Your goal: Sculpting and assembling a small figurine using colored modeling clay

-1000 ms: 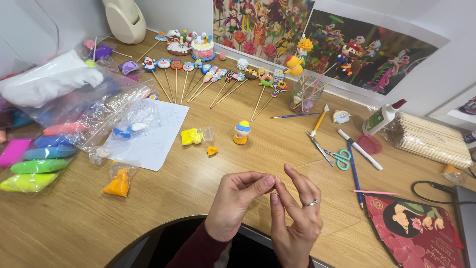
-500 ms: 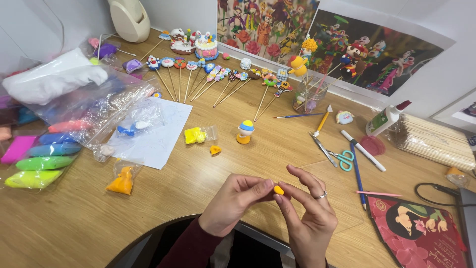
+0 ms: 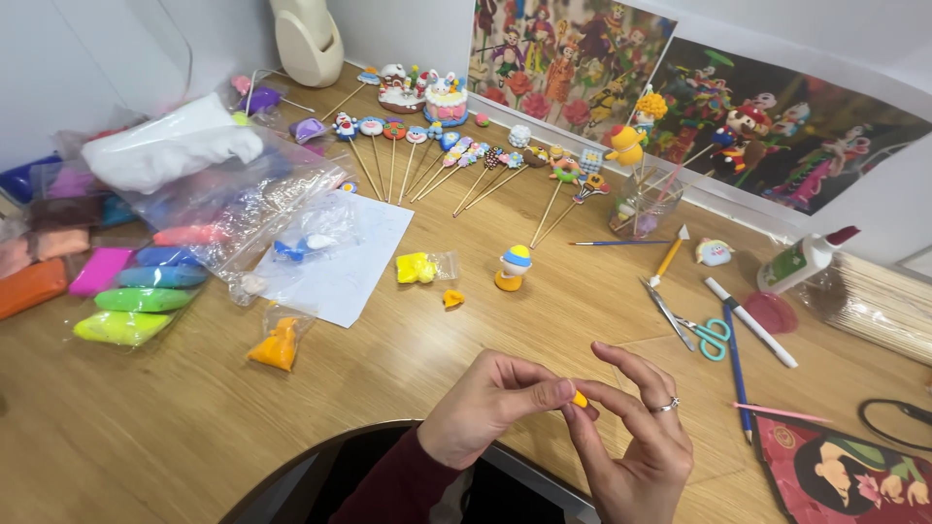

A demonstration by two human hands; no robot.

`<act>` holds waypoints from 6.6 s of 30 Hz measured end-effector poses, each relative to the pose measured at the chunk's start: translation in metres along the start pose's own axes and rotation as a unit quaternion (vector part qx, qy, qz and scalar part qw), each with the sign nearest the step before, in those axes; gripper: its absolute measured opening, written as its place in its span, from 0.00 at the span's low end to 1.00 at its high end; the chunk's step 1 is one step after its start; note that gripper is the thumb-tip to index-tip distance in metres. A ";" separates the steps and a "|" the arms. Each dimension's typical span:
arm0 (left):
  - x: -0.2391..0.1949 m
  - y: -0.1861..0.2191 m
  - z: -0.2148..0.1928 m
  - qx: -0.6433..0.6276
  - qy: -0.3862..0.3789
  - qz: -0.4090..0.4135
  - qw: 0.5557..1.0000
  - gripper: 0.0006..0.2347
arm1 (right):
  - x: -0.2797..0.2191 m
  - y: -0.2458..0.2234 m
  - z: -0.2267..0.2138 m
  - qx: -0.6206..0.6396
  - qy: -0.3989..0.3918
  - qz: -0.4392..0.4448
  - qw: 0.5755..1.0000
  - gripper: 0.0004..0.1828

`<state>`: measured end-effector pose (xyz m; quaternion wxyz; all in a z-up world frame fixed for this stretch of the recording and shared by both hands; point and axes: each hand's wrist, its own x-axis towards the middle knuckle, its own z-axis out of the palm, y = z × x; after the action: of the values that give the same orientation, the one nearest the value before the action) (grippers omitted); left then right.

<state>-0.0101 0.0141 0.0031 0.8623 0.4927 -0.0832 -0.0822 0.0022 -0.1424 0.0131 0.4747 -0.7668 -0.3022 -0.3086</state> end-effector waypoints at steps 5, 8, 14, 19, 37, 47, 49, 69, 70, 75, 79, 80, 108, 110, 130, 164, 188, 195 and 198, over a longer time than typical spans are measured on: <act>0.000 -0.001 0.000 -0.008 -0.017 -0.005 1.000 0.10 | -0.002 0.002 0.002 0.008 0.006 0.006 1.000 0.06; 0.001 -0.002 -0.001 0.013 0.013 0.005 1.000 0.09 | -0.001 0.003 0.002 -0.020 -0.003 -0.010 1.000 0.11; 0.005 -0.011 -0.008 0.052 0.061 0.007 0.997 0.10 | 0.003 0.004 0.004 -0.029 -0.024 0.025 0.999 0.09; 0.007 -0.018 -0.008 -0.011 0.052 0.022 0.998 0.10 | 0.004 0.005 0.005 -0.025 -0.014 0.019 0.999 0.10; 0.004 0.001 0.001 0.077 0.045 0.022 0.996 0.09 | 0.000 0.003 -0.002 -0.064 -0.011 -0.019 0.998 0.07; 0.009 -0.021 -0.009 0.000 0.118 0.061 0.991 0.06 | -0.001 0.004 -0.004 -0.074 -0.015 -0.026 0.997 0.13; 0.009 -0.022 -0.009 0.028 0.104 0.081 0.991 0.07 | -0.001 0.002 -0.004 -0.058 -0.002 -0.015 0.998 0.10; -0.023 0.021 -0.121 0.356 0.326 0.135 0.865 0.07 | -0.005 0.139 0.063 -0.149 -0.133 0.054 0.978 0.05; -0.029 0.027 -0.142 0.480 0.321 0.175 0.797 0.08 | -0.008 0.150 0.066 -0.201 -0.161 0.074 0.963 0.06; 0.016 0.087 -0.257 0.783 0.320 0.082 0.527 0.23 | -0.014 0.157 0.071 -0.205 -0.199 0.135 0.949 0.12; 0.062 0.089 -0.320 0.885 0.231 -0.077 0.398 0.28 | -0.010 0.147 0.065 -0.196 -0.182 0.117 0.957 0.19; 0.063 0.093 -0.318 0.885 0.229 -0.072 0.398 0.28 | -0.004 0.136 0.064 -0.199 -0.178 0.117 0.957 0.19; 0.006 0.077 -0.022 0.659 0.258 0.356 0.610 0.10 | 0.076 -0.017 0.079 0.159 0.010 0.097 0.982 0.06; 0.003 0.076 -0.017 0.668 0.261 0.386 0.580 0.10 | 0.071 -0.009 0.077 0.081 -0.004 0.015 0.997 0.07; 0.005 0.036 -0.061 0.153 0.277 0.190 0.929 0.05 | 0.063 0.027 0.076 0.257 -0.182 0.178 0.932 0.05; -0.052 0.034 -0.202 0.677 0.470 0.193 0.532 0.12 | -0.054 0.099 0.008 -0.409 -0.181 -0.040 0.894 0.15; -0.037 0.036 -0.136 0.628 0.351 0.396 0.571 0.01 | -0.040 0.120 0.009 -0.312 -0.151 0.132 0.929 0.10; -0.003 -0.010 -0.056 0.435 0.244 0.262 0.826 0.04 | -0.029 0.105 0.016 -0.120 -0.055 0.099 0.986 0.02; 0.018 -0.027 -0.042 0.413 0.167 0.183 0.877 0.08 | -0.021 0.089 0.013 -0.071 -0.040 0.101 0.991 0.02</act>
<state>0.0154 0.0314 -0.0398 0.5816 0.7862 -0.0525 0.2022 0.0594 -0.1666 -0.0558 0.4353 -0.8371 -0.2192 -0.2484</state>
